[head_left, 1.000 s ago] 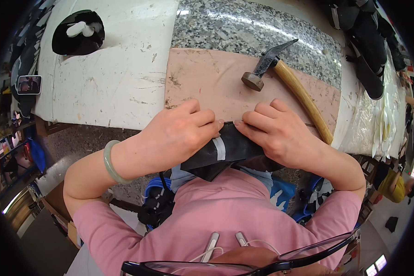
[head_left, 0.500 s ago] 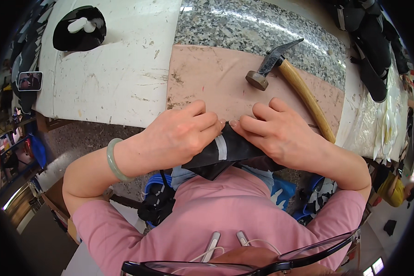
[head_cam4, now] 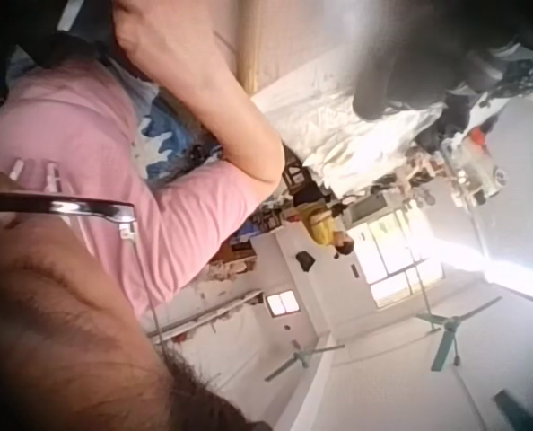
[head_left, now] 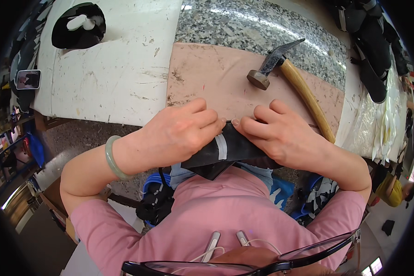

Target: The person attaches tape along the edges of shoe components by hand and pounds the seams flat with a hammer.

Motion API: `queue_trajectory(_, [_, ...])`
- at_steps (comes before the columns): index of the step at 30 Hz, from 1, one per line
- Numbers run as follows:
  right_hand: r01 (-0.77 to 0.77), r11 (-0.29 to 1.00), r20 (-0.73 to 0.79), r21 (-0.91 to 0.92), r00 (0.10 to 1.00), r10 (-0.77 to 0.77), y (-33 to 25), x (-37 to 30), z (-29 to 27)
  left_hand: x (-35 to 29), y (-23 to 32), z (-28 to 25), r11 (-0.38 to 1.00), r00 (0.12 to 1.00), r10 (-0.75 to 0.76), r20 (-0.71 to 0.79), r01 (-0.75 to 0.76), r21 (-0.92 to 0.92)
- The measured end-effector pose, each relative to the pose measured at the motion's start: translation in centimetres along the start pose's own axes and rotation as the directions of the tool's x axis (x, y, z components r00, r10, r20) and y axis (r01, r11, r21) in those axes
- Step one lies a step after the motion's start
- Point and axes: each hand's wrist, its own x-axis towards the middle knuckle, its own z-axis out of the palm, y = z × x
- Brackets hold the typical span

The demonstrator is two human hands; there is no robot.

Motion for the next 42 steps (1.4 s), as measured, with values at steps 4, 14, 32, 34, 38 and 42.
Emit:
queue_trajectory(4, [0.053, 0.998, 0.018, 0.014, 0.998, -0.053, 0.1, 0.0, 0.4, -0.1, -0.4, 0.4, 0.993, 0.992, -0.056, -0.117, 0.043, -0.109])
queue_trajectory(14, [0.013, 1.0, -0.008, 0.019, 1.0, -0.013, 0.1, 0.0, 0.4, -0.2, -0.1, -0.6, 0.999, 0.999, 0.043, 0.023, -0.043, 0.021])
queue_trajectory(32, [-0.005, 1.0, 0.131, 0.023, 0.991, 0.002, -0.6, 0.9, 0.3, -2.3, 0.4, 0.9, 0.998, 0.976, -0.04, -0.212, 0.031, -0.047])
queue_trajectory(34, [-0.021, 0.998, 0.111, 0.06, 0.994, 0.014, -0.4, 0.7, 0.3, -2.2, 0.6, 0.6, 0.999, 0.984, -0.042, -0.176, 0.039, -0.019])
queue_trajectory(38, [-0.04, 0.996, 0.117, 0.075, 0.993, 0.031, -0.4, 1.2, 0.0, -2.0, 0.8, -0.1, 0.998, 0.996, -0.039, -0.083, 0.043, 0.041])
queue_trajectory(42, [0.032, 0.999, 0.157, 0.026, 0.987, -0.036, -0.5, 1.7, -0.5, -2.1, 0.7, -0.2, 0.997, 0.994, -0.076, -0.085, 0.077, 0.017])
